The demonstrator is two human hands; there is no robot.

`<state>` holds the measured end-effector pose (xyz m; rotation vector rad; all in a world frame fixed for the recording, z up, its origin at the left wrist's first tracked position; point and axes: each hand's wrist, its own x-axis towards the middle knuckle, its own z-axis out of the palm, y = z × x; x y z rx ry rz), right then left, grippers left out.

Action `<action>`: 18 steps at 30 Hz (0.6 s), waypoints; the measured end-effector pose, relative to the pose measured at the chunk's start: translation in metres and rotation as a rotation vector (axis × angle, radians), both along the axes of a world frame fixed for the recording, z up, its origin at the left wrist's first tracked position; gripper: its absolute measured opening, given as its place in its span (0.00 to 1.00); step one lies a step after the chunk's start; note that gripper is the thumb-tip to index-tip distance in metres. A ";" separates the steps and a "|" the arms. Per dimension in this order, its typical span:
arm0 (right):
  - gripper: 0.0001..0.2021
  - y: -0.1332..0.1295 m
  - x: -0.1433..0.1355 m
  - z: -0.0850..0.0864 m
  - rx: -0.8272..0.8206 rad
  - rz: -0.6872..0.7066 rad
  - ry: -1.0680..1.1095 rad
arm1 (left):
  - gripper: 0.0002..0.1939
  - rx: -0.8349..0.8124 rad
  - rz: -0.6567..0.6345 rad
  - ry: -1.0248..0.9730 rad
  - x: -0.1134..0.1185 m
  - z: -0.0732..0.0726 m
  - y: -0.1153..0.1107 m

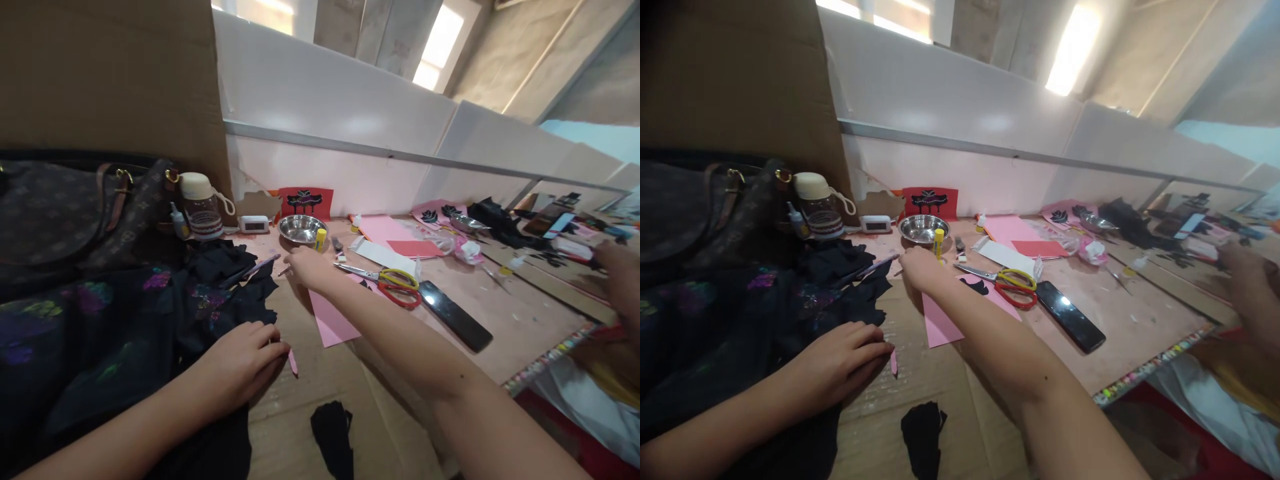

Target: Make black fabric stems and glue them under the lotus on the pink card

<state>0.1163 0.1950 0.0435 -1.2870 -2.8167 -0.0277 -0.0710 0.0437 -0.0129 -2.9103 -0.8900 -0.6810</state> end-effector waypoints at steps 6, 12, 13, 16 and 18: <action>0.17 0.020 -0.026 -0.014 -0.037 0.062 -0.084 | 0.13 0.009 -0.003 -0.052 0.002 0.001 -0.001; 0.12 0.002 -0.021 0.001 -0.001 0.081 0.085 | 0.15 -0.001 0.005 -0.022 0.002 0.002 -0.002; 0.11 -0.007 -0.018 0.007 0.008 0.069 0.138 | 0.15 0.000 0.005 -0.019 0.001 0.002 -0.002; 0.10 -0.040 0.001 0.026 0.015 -0.003 0.317 | 0.14 -0.009 0.001 -0.005 0.001 0.001 -0.002; 0.07 -0.063 0.021 0.033 -0.027 -0.041 0.413 | 0.14 -0.022 0.004 -0.001 0.001 0.000 -0.001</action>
